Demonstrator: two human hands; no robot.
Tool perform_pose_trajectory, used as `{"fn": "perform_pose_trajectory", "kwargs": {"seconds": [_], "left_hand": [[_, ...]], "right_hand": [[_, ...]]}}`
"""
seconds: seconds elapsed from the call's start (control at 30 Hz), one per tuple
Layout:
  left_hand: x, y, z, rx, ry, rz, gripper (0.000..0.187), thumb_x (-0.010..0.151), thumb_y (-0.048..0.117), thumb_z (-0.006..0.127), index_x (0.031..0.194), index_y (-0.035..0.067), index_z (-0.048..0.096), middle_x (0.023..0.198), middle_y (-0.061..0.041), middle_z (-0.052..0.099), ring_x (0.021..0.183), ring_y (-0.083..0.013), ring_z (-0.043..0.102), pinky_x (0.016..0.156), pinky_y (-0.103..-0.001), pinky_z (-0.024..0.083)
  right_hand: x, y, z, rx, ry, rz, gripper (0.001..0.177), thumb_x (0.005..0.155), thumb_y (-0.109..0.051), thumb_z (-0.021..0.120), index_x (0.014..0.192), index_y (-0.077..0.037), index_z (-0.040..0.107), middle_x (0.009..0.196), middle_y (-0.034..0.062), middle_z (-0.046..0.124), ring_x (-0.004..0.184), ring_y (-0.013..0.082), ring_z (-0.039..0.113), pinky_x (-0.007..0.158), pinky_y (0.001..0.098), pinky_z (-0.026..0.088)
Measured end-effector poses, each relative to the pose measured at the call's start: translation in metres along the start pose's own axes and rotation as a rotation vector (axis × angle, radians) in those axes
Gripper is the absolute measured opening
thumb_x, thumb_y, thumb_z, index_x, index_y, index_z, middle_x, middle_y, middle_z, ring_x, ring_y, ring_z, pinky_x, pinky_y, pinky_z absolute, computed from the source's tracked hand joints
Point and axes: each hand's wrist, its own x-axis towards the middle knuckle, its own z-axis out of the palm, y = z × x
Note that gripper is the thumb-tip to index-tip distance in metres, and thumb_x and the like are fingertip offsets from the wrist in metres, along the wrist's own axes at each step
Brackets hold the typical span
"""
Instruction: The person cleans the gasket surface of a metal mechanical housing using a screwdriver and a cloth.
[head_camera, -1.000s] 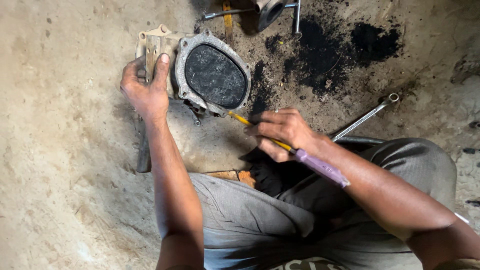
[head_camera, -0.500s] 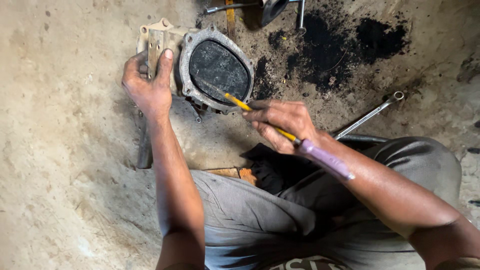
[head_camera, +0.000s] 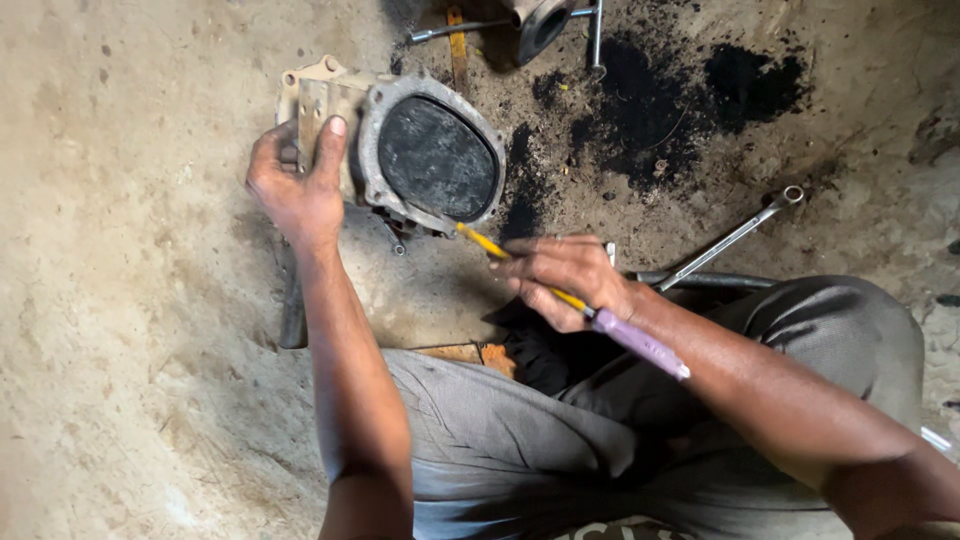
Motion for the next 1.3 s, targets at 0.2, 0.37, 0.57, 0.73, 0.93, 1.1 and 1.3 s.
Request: {"fn": "perform_pose_trajectory", "kwargs": {"seconds": [0.2,0.37,0.57,0.73,0.93,1.1,1.3], "left_hand": [[0.004,-0.002,-0.004,0.012,0.001,0.012,0.04,0.09,0.027,0.092,0.104,-0.005,0.073,0.092,-0.007,0.074,0.083,-0.013,0.07,0.077,-0.03,0.057],[0.0,0.0,-0.004,-0.066,-0.019,-0.111,0.038,0.089,0.025,0.091,0.105,-0.005,0.073,0.09,-0.007,0.074,0.078,-0.0111,0.067,0.073,-0.027,0.056],[0.003,-0.001,-0.004,-0.054,-0.015,-0.147,0.039,0.088,0.024,0.09,0.108,-0.004,0.073,0.086,-0.005,0.072,0.071,-0.0087,0.065,0.066,-0.024,0.053],[0.0,-0.006,-0.008,0.015,-0.022,-0.082,0.037,0.09,0.024,0.091,0.11,-0.003,0.074,0.087,-0.005,0.072,0.073,-0.0092,0.065,0.068,-0.025,0.052],[-0.001,-0.003,-0.01,0.048,-0.023,-0.049,0.038,0.092,0.027,0.09,0.11,-0.002,0.074,0.088,-0.005,0.073,0.075,-0.0104,0.065,0.069,-0.026,0.052],[-0.001,-0.003,-0.009,0.136,0.007,-0.093,0.041,0.091,0.031,0.092,0.111,-0.002,0.077,0.089,-0.007,0.071,0.077,-0.0122,0.062,0.071,-0.028,0.051],[0.001,0.002,-0.011,0.076,-0.029,-0.1,0.043,0.089,0.032,0.09,0.11,-0.001,0.073,0.092,-0.005,0.075,0.079,-0.0104,0.068,0.073,-0.026,0.055]], "right_hand": [[-0.009,0.016,0.003,-0.034,-0.234,0.05,0.016,0.081,-0.008,0.067,0.097,-0.005,0.07,0.086,0.0127,0.065,0.072,0.0326,0.067,0.062,0.044,0.055],[-0.012,0.01,-0.007,0.162,-0.192,0.085,0.023,0.09,-0.007,0.061,0.11,-0.003,0.07,0.092,0.0117,0.065,0.078,0.0313,0.067,0.067,0.0417,0.057],[-0.025,0.021,0.006,0.011,-0.28,0.26,0.018,0.08,-0.009,0.061,0.094,-0.007,0.071,0.082,0.0109,0.065,0.07,0.0293,0.067,0.06,0.0421,0.057],[-0.015,0.011,0.0,0.014,-0.228,0.176,0.023,0.078,-0.01,0.062,0.095,-0.007,0.076,0.079,0.0104,0.068,0.071,0.0298,0.07,0.061,0.0432,0.058],[0.003,-0.003,-0.001,0.144,-0.04,0.104,0.022,0.096,-0.01,0.06,0.11,-0.002,0.074,0.102,0.0156,0.073,0.082,0.0277,0.075,0.07,0.0374,0.062],[-0.006,0.014,-0.005,0.295,-0.046,0.146,0.024,0.101,-0.011,0.053,0.112,-0.001,0.072,0.103,0.0159,0.073,0.086,0.0303,0.074,0.075,0.0383,0.063],[-0.007,0.017,-0.002,0.29,-0.091,0.178,0.027,0.098,-0.019,0.053,0.105,0.0,0.072,0.088,0.0147,0.069,0.076,0.0305,0.071,0.068,0.0423,0.06]]}}
